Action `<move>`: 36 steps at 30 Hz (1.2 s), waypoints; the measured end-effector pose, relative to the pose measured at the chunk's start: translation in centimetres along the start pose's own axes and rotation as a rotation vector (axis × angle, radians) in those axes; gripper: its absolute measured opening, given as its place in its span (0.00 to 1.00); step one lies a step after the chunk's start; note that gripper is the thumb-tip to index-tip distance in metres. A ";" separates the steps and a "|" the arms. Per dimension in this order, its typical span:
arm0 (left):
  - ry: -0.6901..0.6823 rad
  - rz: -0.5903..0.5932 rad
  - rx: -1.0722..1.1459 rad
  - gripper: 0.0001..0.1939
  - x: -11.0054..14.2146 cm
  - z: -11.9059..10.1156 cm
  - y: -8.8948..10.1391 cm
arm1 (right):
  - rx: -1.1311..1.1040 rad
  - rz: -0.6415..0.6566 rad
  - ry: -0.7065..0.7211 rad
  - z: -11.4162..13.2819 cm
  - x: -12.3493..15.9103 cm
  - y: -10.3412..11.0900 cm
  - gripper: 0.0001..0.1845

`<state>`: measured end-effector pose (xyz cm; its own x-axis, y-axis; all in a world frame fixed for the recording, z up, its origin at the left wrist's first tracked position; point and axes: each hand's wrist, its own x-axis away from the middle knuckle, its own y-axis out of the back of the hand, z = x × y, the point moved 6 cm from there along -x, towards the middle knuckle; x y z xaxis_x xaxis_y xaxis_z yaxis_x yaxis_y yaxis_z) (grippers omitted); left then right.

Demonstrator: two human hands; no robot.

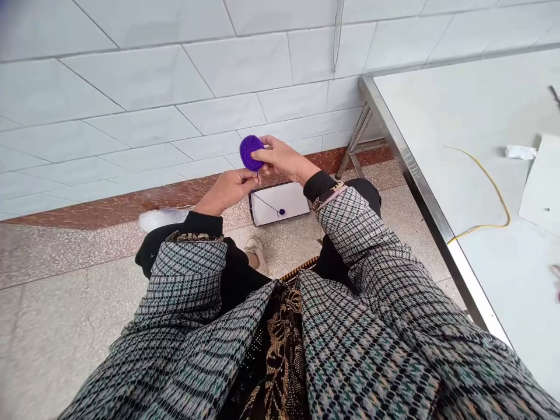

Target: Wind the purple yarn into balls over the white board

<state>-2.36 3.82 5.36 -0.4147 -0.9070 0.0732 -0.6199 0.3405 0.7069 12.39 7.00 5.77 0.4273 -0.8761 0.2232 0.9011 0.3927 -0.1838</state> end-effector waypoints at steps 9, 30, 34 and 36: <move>-0.131 0.047 0.010 0.13 0.9 -1.5 1.2 | 0.661 -0.081 -0.141 0.2 0.9 0.3 0.22; -0.154 -0.026 0.018 0.12 3.4 -0.8 1.9 | 0.684 0.375 -0.259 -2.0 1.5 -1.2 0.21; -0.080 -0.021 0.047 0.12 3.3 0.3 2.6 | 0.292 0.591 -0.029 -0.4 2.9 -1.6 0.24; -0.072 -0.006 0.059 0.12 3.1 0.4 2.1 | 0.074 0.387 0.083 0.8 2.3 -0.2 0.26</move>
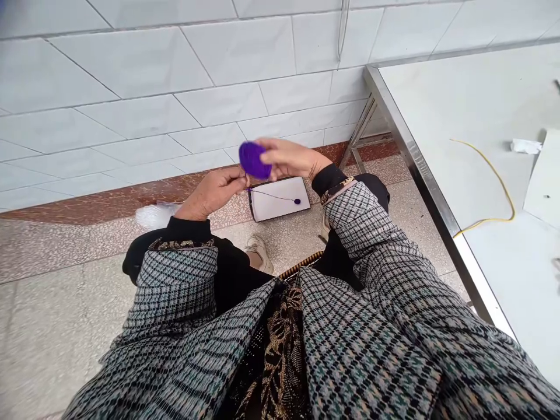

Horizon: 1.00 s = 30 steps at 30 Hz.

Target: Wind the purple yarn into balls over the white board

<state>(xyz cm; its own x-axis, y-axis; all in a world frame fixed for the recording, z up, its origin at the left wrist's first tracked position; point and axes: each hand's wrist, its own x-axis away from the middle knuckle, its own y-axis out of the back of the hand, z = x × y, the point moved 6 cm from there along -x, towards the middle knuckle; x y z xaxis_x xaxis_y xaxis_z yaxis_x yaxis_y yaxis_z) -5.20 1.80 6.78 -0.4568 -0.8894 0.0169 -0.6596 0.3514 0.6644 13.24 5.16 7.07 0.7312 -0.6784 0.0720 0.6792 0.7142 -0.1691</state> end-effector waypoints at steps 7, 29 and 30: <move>-0.087 0.199 -0.006 0.14 -0.2 -1.2 -3.0 | 0.031 -0.474 -0.132 -1.8 -1.2 2.4 0.21; -0.067 0.186 -0.006 0.11 -0.9 -0.5 -3.9 | -0.092 -0.409 -0.103 -0.3 -0.9 0.2 0.24; -0.077 0.199 -0.011 0.12 -1.0 -0.7 -4.1 | -0.050 -0.461 -0.129 -0.6 -1.0 0.3 0.22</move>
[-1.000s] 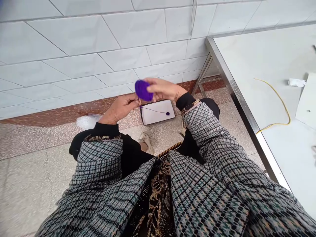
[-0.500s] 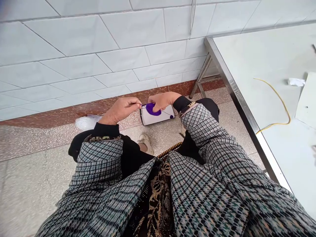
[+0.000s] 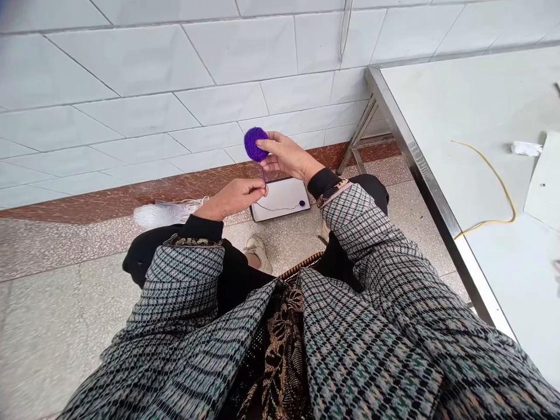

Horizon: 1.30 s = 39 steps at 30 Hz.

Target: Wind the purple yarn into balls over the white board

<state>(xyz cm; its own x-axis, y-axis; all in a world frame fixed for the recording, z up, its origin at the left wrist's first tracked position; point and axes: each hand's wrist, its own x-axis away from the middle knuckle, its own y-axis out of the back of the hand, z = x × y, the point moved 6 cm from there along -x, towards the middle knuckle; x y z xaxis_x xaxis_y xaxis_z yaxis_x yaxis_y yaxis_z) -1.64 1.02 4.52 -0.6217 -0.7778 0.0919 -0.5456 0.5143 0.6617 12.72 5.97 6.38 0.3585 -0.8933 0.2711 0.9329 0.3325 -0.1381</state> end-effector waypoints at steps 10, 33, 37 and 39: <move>0.073 -0.256 -0.022 0.09 1.2 0.0 3.5 | 0.648 0.186 -0.170 -2.0 0.5 -0.5 0.21; 0.035 0.043 0.064 0.10 -0.3 -0.2 0.1 | 0.433 -0.251 -0.078 -0.8 -0.5 1.5 0.19; 0.100 -0.215 0.044 0.10 0.5 0.8 2.9 | 0.632 -0.028 -0.176 -1.4 0.2 0.5 0.18; 0.142 -0.316 0.031 0.09 0.8 1.4 3.9 | 0.591 0.144 -0.195 -1.6 0.7 -0.3 0.14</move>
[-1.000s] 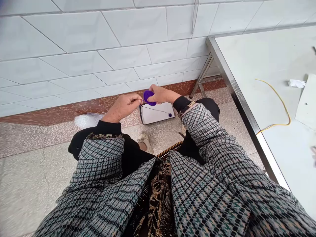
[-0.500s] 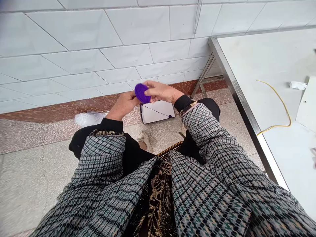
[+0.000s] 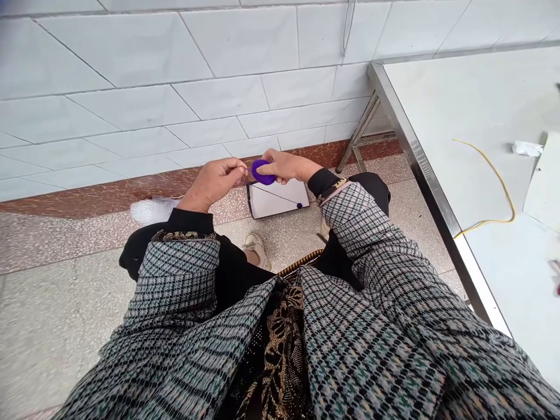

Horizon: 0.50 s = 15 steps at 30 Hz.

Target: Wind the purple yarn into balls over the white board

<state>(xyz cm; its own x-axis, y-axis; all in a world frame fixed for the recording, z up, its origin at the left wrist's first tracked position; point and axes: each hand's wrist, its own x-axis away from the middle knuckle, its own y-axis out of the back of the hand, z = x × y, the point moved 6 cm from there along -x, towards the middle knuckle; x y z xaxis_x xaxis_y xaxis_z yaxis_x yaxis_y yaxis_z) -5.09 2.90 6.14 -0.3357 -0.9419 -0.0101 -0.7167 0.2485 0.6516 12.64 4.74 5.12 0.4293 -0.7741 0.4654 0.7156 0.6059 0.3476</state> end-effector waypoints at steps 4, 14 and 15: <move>0.040 -0.089 -0.032 0.07 -0.2 0.8 0.8 | -0.093 0.234 0.062 0.2 0.5 -1.0 0.12; 0.041 0.167 0.006 0.10 -0.9 1.0 -3.5 | -0.603 0.009 0.243 0.0 -1.5 0.5 0.18; 0.013 0.232 0.007 0.10 -0.8 0.6 -4.2 | -0.594 -0.068 0.223 -0.1 -1.7 0.8 0.18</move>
<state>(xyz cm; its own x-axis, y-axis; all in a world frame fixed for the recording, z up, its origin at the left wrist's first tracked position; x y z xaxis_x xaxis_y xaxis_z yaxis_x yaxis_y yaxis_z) -2.15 2.72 3.00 -0.4840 -0.8622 0.1496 -0.6256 0.4604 0.6298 12.56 6.50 4.49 0.4304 -0.8658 0.2554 0.9015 0.3980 -0.1700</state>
